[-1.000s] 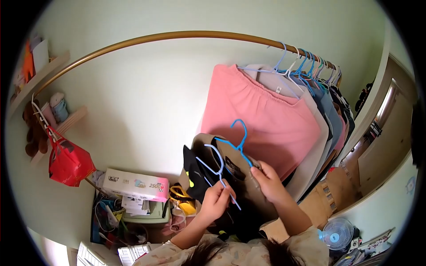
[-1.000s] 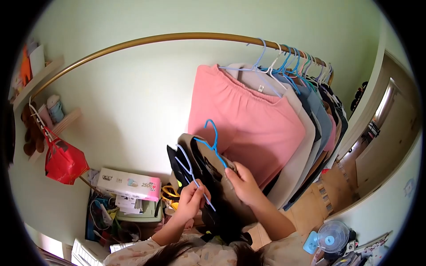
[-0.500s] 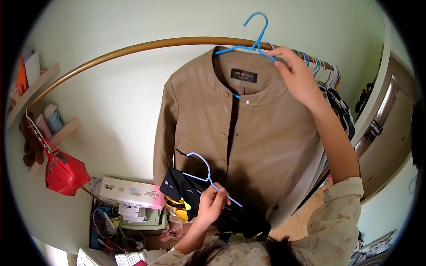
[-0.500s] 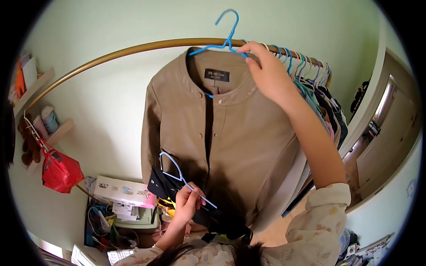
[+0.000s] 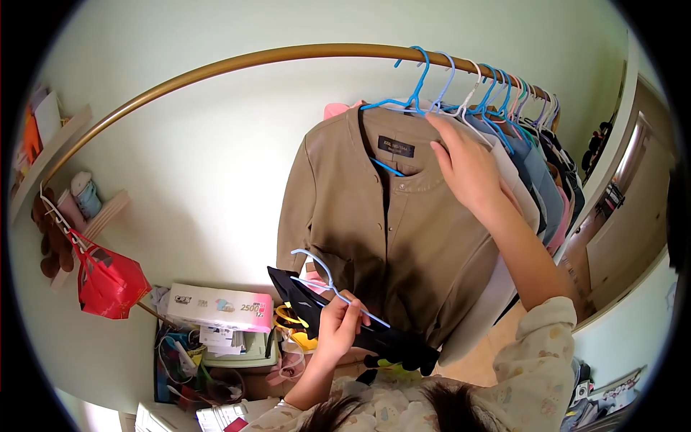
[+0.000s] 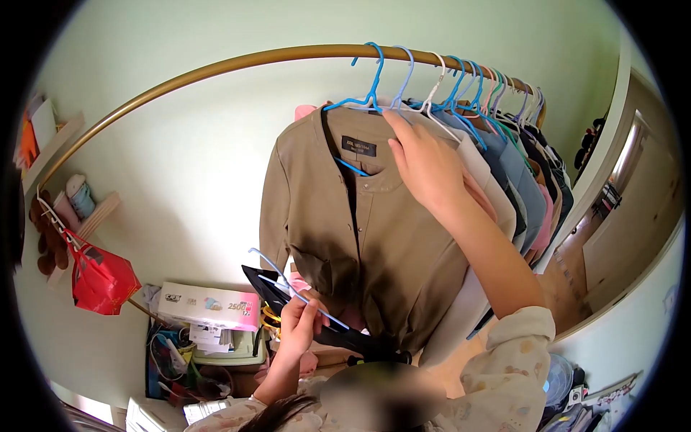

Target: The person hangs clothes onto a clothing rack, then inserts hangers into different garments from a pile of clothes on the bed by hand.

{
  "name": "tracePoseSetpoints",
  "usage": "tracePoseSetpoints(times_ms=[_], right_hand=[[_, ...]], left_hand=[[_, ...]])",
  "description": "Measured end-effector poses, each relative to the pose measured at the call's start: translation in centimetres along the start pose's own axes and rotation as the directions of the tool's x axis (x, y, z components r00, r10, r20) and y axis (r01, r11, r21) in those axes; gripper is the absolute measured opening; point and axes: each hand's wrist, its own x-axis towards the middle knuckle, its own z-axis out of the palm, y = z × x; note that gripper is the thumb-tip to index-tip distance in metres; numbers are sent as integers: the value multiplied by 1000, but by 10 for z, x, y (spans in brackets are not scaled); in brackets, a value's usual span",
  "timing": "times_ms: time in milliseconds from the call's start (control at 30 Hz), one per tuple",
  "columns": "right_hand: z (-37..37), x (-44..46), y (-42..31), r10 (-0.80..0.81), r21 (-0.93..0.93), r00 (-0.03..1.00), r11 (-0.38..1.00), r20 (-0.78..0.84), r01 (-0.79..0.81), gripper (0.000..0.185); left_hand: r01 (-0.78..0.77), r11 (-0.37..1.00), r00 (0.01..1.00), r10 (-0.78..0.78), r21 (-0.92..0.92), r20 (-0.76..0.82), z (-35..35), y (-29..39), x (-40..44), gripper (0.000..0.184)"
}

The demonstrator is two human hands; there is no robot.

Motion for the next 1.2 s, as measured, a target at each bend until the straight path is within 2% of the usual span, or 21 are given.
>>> tracePoseSetpoints(times_ms=[67, 133, 200, 267, 333, 400, 467, 567, 633, 700, 767, 800, 833, 867, 900, 933, 967, 1000, 1067, 1167, 1200], right_hand=[[-14, -7, -12, 89, -53, 988, 995, 125, -83, 41], [-15, -16, -18, -163, -270, 977, 955, -136, 122, 46], [-21, -29, -30, -312, -325, 925, 917, -218, 233, 51], [-29, -53, -57, -327, -178, 930, 938, -169, 297, 53], [-27, -87, -85, -299, 148, 935, 950, 191, 273, 54], [-11, -127, -112, -291, 416, 847, 905, 446, 91, 49], [2, -156, -125, -359, 392, 701, 912, 616, 123, 46], [13, -167, -127, -390, 363, 819, 900, 422, 241, 44], [9, -160, -129, -370, 301, 857, 915, 360, 268, 43], [0, -144, -127, -337, 237, 907, 930, 252, 280, 38], [-10, -123, -113, -201, 96, 965, 978, 167, 187, 42], [-21, -108, -107, -121, 91, 988, 990, 98, 112, 42], [-34, -93, -101, -17, 15, 995, 1000, 101, 16, 39], [-41, -81, -87, -19, -106, 1000, 994, 4, 19, 41], [-50, -68, -77, -1, -77, 996, 997, -86, -6, 43], [-49, -53, -64, -119, -103, 948, 990, -295, 92, 43], [-59, -46, -65, 19, -7, 968, 1000, -248, -21, 42], [-60, -34, -55, -58, -19, 953, 998, -296, 55, 41], [-48, -25, -39, -49, -11, 950, 999, -308, 48, 41], [-18, -32, -21, -42, -125, 988, 992, -145, 24, 41], [-15, -35, -21, -42, -176, 989, 984, -144, 16, 42]], left_hand=[[8, 1000, 1000, -8, 7, -17, -4, 1, -1, 23], [10, 1000, 1000, -10, 9, -23, -9, 2, -2, 22], [3, 1000, 1000, -3, 9, -23, -14, 2, -1, 22], [-14, 1000, 998, 12, -19, -56, -17, 0, -1, 22], [-20, 999, 994, 15, -48, -104, -19, -1, -1, 22], [-40, 998, 991, 33, -56, -128, -21, 1, 0, 22], [-77, 996, 989, 70, -49, -133, -27, 0, 2, 22], [-127, 989, 981, 115, -72, -156, -30, 0, 2, 21], [-140, 983, 978, 118, -123, -170, -31, 4, 0, 16], [-176, 975, 982, 165, -134, -88, -32, 12, -3, 14], [-175, 978, 984, 177, -116, 7, -34, 20, -8, 10], [-119, 991, 989, 124, -61, 79, -39, 16, -10, 9], [-100, 993, 989, 106, -63, 104, -43, 11, -13, 9], [-81, 995, 988, 88, -64, 128, -46, 8, -15, 9], [-65, 996, 989, 72, -56, 130, -48, 7, -17, 9], [-48, 998, 990, 54, -48, 131, -50, 6, -18, 9], [-29, 999, 990, 34, -39, 135, -52, 6, -20, 9], [-20, 999, 990, 25, -32, 137, -54, 7, -22, 9], [-7, 1000, 990, 10, -18, 142, -58, 9, -22, 9], [-2, 1000, 992, 2, 0, 128, -66, 4, -23, 9], [28, 999, 992, -26, -17, 124, -68, -1, -24, 9]])
